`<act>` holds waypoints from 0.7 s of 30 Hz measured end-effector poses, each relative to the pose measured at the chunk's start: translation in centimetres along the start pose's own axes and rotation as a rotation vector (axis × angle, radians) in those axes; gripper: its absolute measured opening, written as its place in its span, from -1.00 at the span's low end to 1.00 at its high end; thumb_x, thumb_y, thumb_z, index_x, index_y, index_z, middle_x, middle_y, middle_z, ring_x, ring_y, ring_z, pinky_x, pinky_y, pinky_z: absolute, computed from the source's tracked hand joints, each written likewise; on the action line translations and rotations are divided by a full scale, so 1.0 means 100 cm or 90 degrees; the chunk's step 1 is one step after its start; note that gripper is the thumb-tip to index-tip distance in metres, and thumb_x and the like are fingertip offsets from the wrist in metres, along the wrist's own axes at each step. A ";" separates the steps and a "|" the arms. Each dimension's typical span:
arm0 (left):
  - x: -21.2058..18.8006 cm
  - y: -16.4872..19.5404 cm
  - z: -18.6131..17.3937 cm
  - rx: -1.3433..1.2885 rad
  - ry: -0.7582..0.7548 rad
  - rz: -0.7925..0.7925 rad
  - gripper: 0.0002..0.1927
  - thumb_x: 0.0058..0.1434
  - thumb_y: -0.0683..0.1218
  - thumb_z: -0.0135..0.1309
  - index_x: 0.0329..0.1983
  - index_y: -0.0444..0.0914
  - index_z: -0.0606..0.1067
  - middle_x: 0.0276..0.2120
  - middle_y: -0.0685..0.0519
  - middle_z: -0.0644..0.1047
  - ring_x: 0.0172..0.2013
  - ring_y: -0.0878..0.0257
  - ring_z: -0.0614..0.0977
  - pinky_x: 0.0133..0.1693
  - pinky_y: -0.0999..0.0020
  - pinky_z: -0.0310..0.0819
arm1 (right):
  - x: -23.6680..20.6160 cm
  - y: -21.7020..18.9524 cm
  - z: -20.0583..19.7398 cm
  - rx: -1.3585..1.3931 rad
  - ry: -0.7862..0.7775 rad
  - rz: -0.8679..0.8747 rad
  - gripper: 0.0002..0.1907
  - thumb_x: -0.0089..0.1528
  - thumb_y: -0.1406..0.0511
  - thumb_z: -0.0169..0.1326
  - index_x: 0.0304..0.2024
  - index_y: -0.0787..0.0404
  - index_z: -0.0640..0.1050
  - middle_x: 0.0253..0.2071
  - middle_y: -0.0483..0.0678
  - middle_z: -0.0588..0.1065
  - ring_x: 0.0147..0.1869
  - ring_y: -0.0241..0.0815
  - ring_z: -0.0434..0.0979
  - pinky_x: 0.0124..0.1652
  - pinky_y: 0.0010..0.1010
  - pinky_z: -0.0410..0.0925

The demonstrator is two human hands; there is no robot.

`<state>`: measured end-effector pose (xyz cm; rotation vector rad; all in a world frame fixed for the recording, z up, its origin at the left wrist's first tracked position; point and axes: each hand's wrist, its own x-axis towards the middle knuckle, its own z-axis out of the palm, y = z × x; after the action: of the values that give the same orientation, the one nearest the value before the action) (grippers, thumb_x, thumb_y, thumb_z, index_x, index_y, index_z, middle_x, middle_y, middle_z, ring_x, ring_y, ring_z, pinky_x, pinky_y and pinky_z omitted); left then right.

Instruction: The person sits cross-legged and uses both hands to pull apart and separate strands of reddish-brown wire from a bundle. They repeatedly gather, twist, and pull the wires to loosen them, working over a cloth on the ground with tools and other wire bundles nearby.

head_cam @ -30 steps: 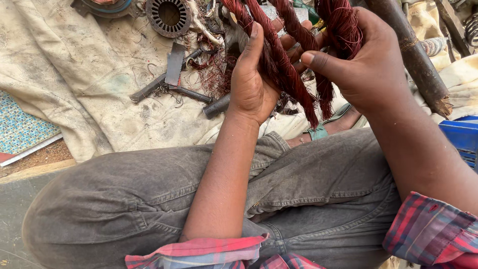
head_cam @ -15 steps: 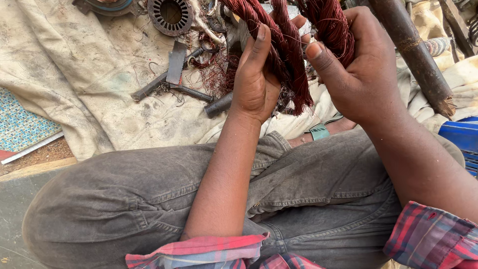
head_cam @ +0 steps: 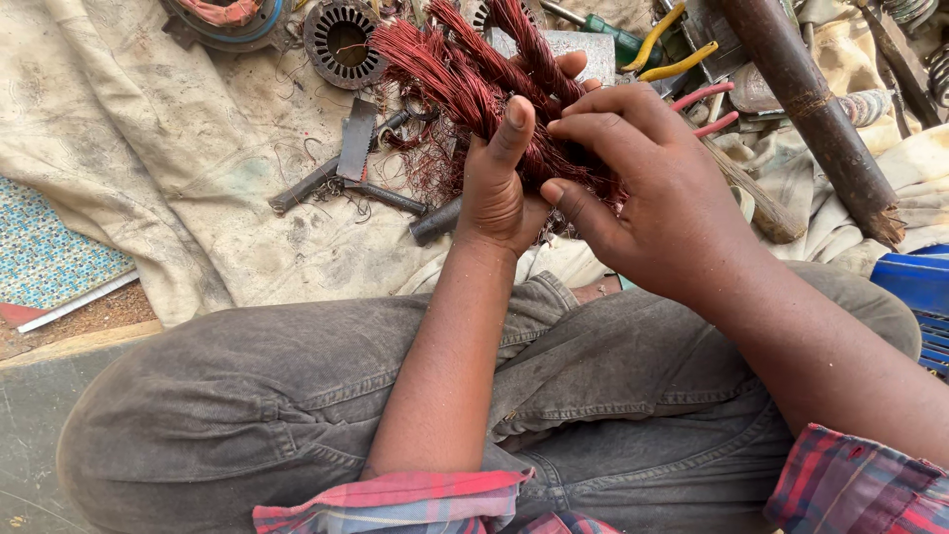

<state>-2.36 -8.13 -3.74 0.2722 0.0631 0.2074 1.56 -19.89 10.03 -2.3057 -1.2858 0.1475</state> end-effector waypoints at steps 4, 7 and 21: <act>0.005 -0.003 0.003 0.069 0.088 0.023 -0.52 0.24 -0.04 0.38 0.09 -0.32 0.46 -0.17 0.02 0.59 -0.09 0.21 0.64 -0.01 0.30 0.60 | -0.004 0.016 -0.005 0.046 0.030 0.053 -0.62 0.46 0.27 0.21 0.27 0.28 0.46 0.22 0.08 0.40 0.20 -0.16 0.54 0.12 -0.26 0.45; 0.006 -0.004 0.007 0.106 0.144 0.016 -0.69 0.21 -0.13 0.34 -0.06 -0.26 0.49 -0.30 0.05 0.58 -0.29 0.26 0.64 -0.20 0.34 0.59 | -0.009 0.030 -0.003 0.088 0.069 0.095 -0.66 0.53 0.22 0.18 0.25 0.24 0.45 0.16 0.01 0.40 0.09 -0.28 0.51 0.02 -0.35 0.47; -0.002 0.001 0.019 0.055 0.027 0.050 -0.52 0.23 0.10 0.39 0.00 -0.26 0.47 -0.33 0.07 0.52 -0.23 0.23 0.58 -0.05 0.29 0.54 | 0.003 0.046 0.036 0.206 -0.119 0.112 0.53 -0.18 -0.11 0.53 0.55 0.14 -0.15 0.55 0.24 0.12 0.62 0.18 0.14 0.42 -0.04 0.19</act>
<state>-2.41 -8.57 -1.85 0.3564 0.1032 0.2893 4.06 -20.35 4.80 -2.1571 -1.0515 0.5973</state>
